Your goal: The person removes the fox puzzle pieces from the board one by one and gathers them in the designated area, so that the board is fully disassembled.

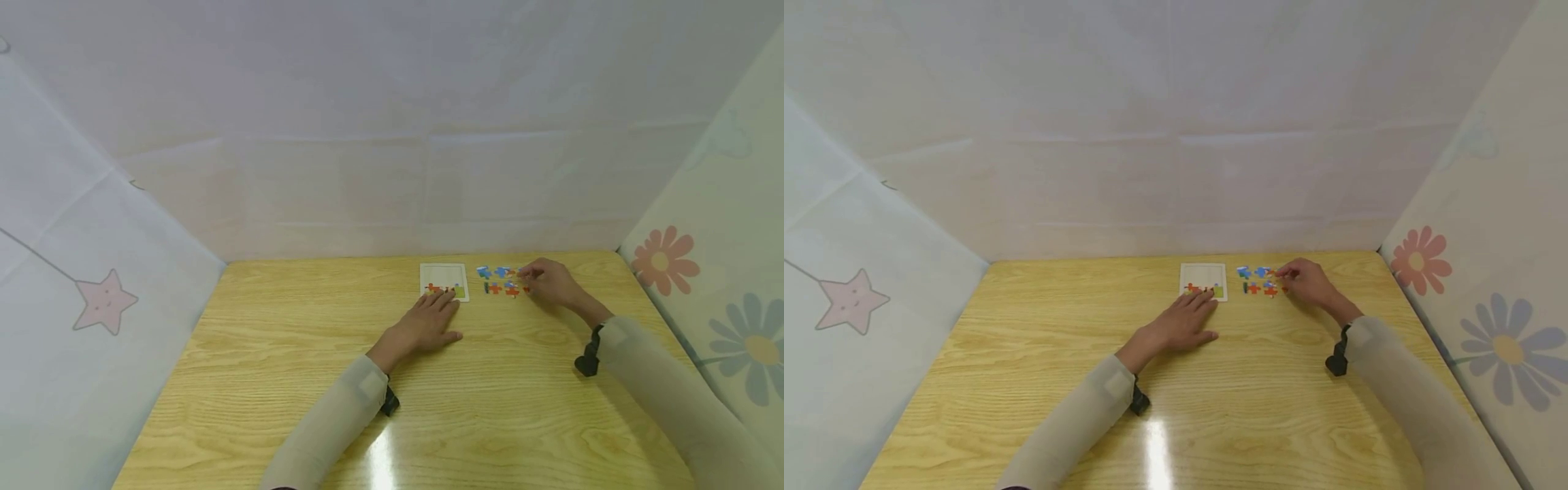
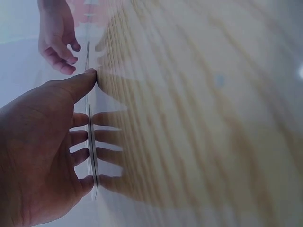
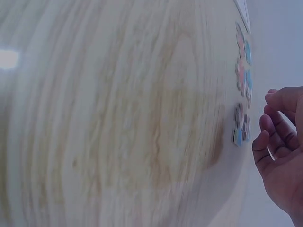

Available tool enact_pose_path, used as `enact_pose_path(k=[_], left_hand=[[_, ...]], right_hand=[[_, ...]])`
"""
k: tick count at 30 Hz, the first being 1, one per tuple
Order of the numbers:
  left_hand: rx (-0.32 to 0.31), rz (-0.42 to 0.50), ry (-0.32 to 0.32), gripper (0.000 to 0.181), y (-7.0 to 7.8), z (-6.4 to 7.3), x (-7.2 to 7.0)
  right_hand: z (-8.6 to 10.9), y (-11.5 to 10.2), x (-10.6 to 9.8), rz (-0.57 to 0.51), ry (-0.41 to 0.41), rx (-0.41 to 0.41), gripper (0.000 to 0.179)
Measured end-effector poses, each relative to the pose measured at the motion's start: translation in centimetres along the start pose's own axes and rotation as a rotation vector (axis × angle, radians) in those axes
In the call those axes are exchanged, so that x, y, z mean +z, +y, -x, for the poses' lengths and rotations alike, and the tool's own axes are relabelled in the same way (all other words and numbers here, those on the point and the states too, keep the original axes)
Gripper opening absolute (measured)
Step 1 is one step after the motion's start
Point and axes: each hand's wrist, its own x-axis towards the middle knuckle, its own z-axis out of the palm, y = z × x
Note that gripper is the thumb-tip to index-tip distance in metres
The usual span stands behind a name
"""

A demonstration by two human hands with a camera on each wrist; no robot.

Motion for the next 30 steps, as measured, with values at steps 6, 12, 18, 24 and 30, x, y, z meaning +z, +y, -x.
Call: enact_pose_path(k=[6, 12, 18, 24, 30], left_hand=[[0.006, -0.058, 0.010, 0.075, 0.5, 0.3, -0.4], [0.016, -0.029, 0.019, 0.076, 0.3, 0.4, -0.3], [0.027, -0.045, 0.027, 0.076, 0.2, 0.6, -0.4], [0.039, -0.058, 0.040, 0.077, 0.1, 0.4, 0.1], [0.032, -0.084, 0.031, 0.076, 0.9, 0.6, 0.0]], right_hand=[[-0.8, -1.1, 0.9, -0.028, -0.008, -0.061, 0.016], [-1.8, -2.5, 1.7, -0.041, -0.031, -0.089, 0.017], [-3.0, -3.7, 2.7, -0.055, -0.091, -0.084, 0.020], [-4.2, -4.8, 4.0, -0.080, -0.154, -0.057, 0.023], [-5.0, -6.3, 4.9, -0.085, -0.186, -0.074, 0.025]])
